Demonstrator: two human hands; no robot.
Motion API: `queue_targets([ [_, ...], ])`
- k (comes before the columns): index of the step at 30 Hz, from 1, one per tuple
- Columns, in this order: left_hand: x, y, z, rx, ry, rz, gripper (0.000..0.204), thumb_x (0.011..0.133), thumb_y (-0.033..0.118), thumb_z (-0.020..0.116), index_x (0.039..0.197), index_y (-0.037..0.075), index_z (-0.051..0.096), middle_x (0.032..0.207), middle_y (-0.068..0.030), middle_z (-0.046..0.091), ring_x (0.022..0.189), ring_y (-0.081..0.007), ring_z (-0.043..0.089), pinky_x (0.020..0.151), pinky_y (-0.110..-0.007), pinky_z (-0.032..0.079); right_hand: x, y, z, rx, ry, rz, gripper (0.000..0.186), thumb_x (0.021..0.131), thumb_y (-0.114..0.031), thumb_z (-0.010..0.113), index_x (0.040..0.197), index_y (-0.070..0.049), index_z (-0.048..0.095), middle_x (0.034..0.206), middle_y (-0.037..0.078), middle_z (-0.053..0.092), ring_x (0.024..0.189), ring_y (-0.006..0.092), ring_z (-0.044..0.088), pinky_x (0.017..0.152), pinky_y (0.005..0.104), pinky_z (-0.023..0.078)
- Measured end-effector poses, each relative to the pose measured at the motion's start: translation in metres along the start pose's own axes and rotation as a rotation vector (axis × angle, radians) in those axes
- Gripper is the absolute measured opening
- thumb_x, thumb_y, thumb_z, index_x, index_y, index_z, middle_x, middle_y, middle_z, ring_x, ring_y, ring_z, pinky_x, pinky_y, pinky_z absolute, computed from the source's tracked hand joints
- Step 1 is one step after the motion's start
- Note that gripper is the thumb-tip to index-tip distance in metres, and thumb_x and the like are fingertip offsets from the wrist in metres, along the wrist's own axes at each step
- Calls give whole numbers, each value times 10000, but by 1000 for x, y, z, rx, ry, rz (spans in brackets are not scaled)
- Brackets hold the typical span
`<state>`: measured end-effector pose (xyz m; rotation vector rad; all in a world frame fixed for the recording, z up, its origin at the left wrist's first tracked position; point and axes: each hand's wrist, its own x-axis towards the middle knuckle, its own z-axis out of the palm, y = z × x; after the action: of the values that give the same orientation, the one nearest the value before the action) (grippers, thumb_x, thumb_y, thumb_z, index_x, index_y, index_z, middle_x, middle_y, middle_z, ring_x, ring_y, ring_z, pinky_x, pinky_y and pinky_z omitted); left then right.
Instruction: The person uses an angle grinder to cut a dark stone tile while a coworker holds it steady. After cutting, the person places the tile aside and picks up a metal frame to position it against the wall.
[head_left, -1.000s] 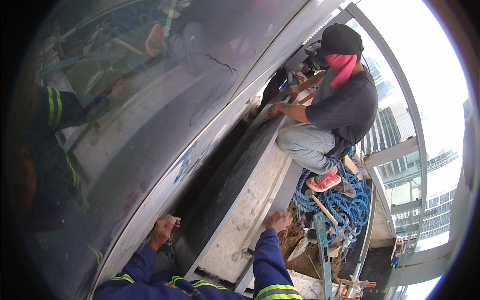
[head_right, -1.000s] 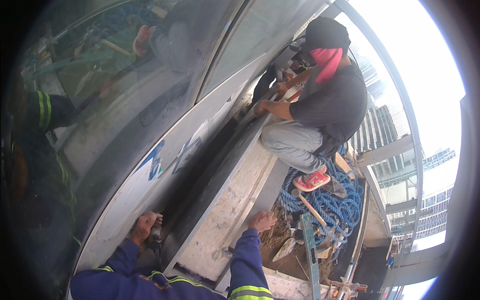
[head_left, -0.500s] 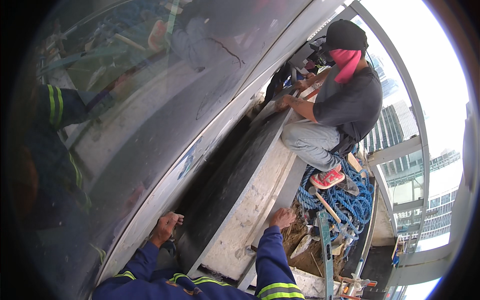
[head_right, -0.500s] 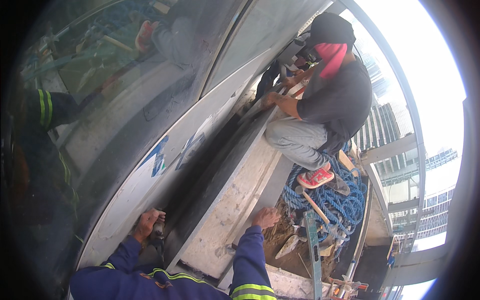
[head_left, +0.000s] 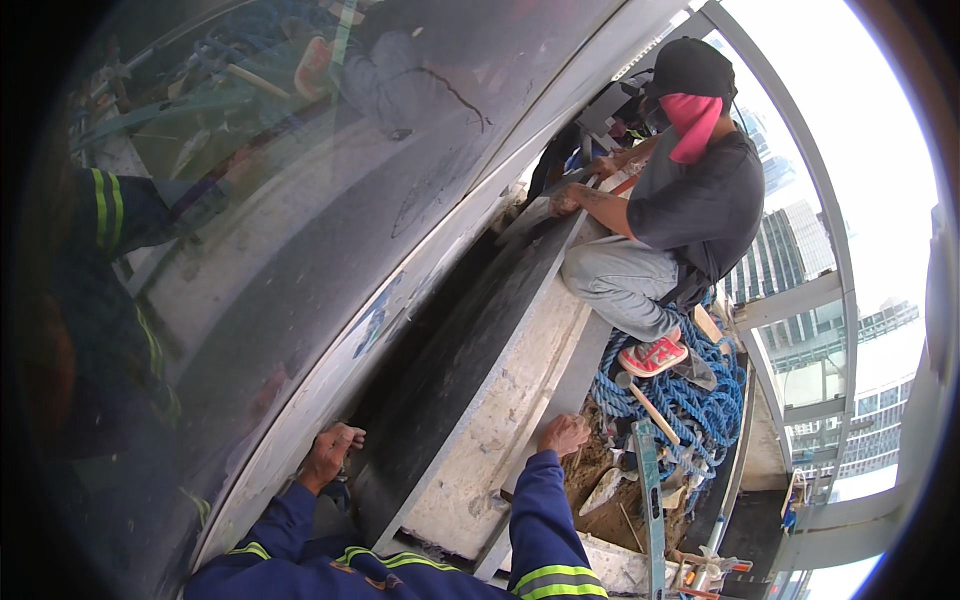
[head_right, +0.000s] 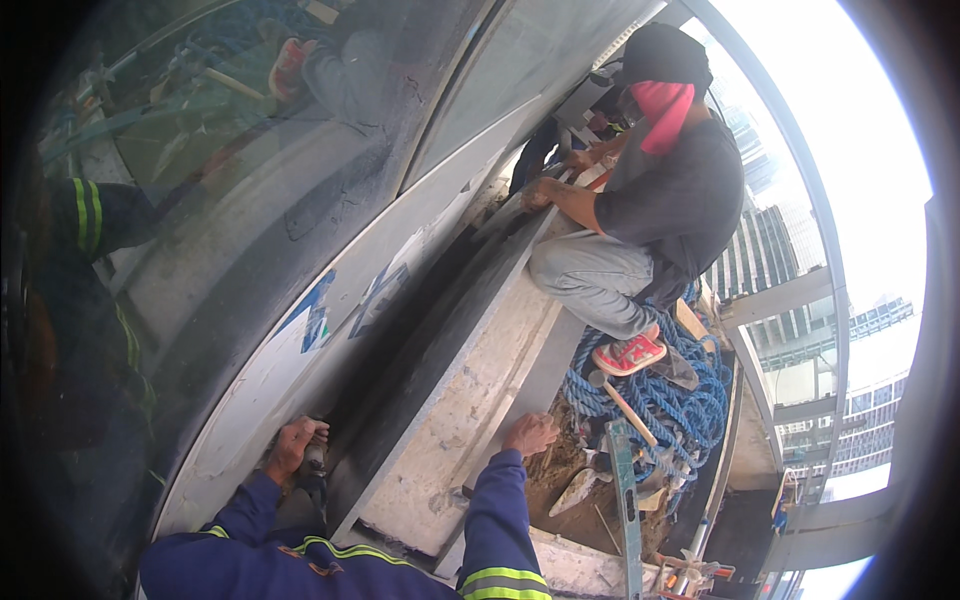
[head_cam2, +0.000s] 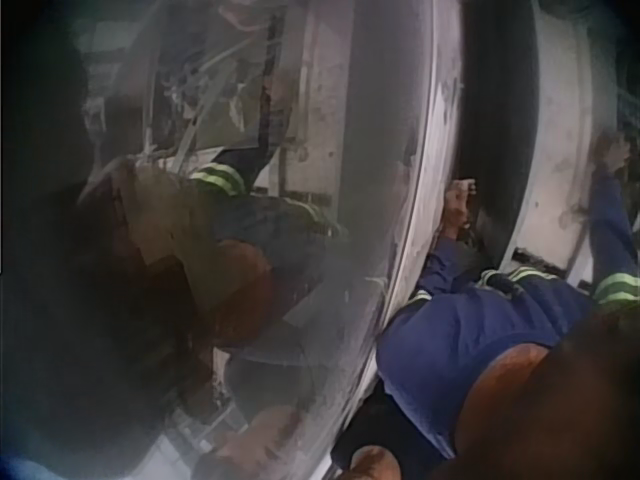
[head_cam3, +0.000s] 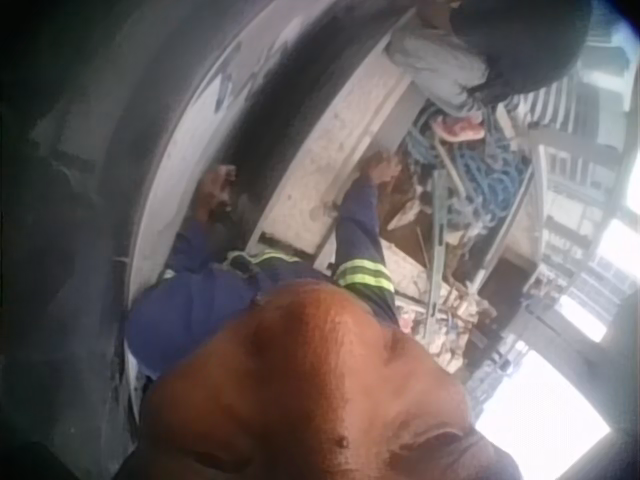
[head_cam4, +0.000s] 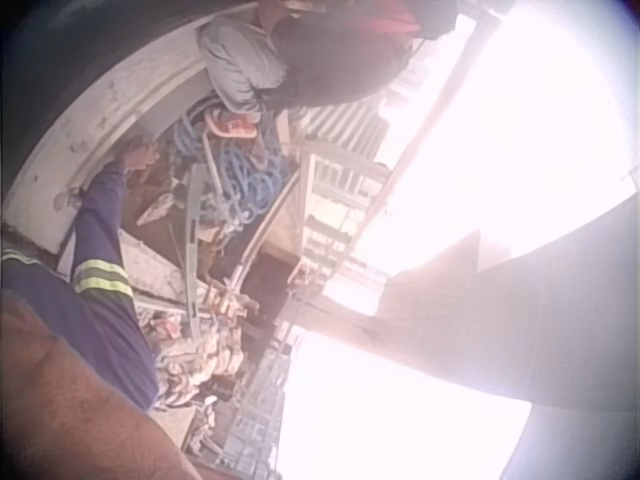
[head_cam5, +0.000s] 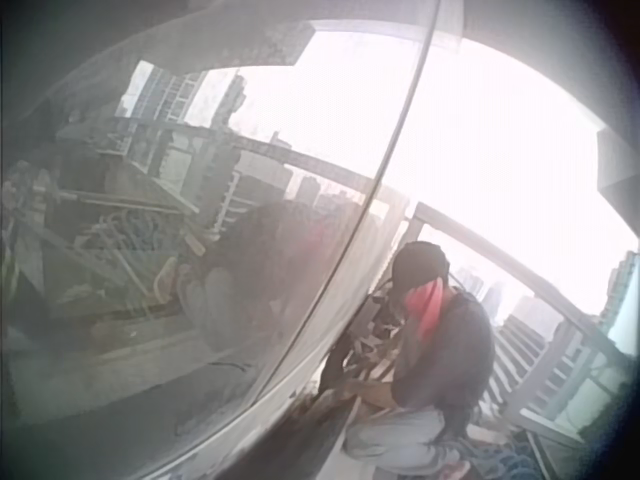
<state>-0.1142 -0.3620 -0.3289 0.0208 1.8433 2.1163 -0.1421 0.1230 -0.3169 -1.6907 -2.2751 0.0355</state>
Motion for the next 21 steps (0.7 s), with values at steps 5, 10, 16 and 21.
queue_targets([
  [5, 0, 3, 1, -9, 2, -17, 467, 1089, 332, 478, 1108, -83, 693, 1008, -152, 691, 910, -219, 683, 844, -346, 550, 2, 1, 1, 2, -28, 16, 289, 998, -280, 473, 1092, -107, 684, 1171, 140, 580, 1157, 340, 575, 915, 518, 529],
  [10, 0, 3, 1, 9, -1, -8, 483, 1089, 350, 476, 1108, -81, 693, 1003, -151, 693, 912, -219, 683, 845, -347, 551, -1, -1, -3, 15, -10, 5, 303, 1013, -294, 484, 1066, -81, 694, 1159, 169, 585, 1148, 353, 583, 917, 510, 520],
  [16, 0, 6, 1, 10, -5, -5, 503, 1091, 370, 471, 1113, -82, 691, 1003, -152, 694, 908, -224, 683, 846, -351, 552, -2, -5, -8, 29, -14, 25, 317, 1022, -304, 479, 1071, -78, 695, 1160, 164, 582, 1152, 351, 578, 920, 507, 513],
  [21, 0, 2, 0, 3, -4, -12, 511, 1094, 375, 466, 1114, -84, 689, 1001, -154, 692, 910, -226, 684, 845, -356, 552, -2, -4, -5, 32, -10, 15, 317, 1020, -305, 479, 1073, -78, 695, 1167, 164, 579, 1152, 353, 576, 921, 508, 513],
])
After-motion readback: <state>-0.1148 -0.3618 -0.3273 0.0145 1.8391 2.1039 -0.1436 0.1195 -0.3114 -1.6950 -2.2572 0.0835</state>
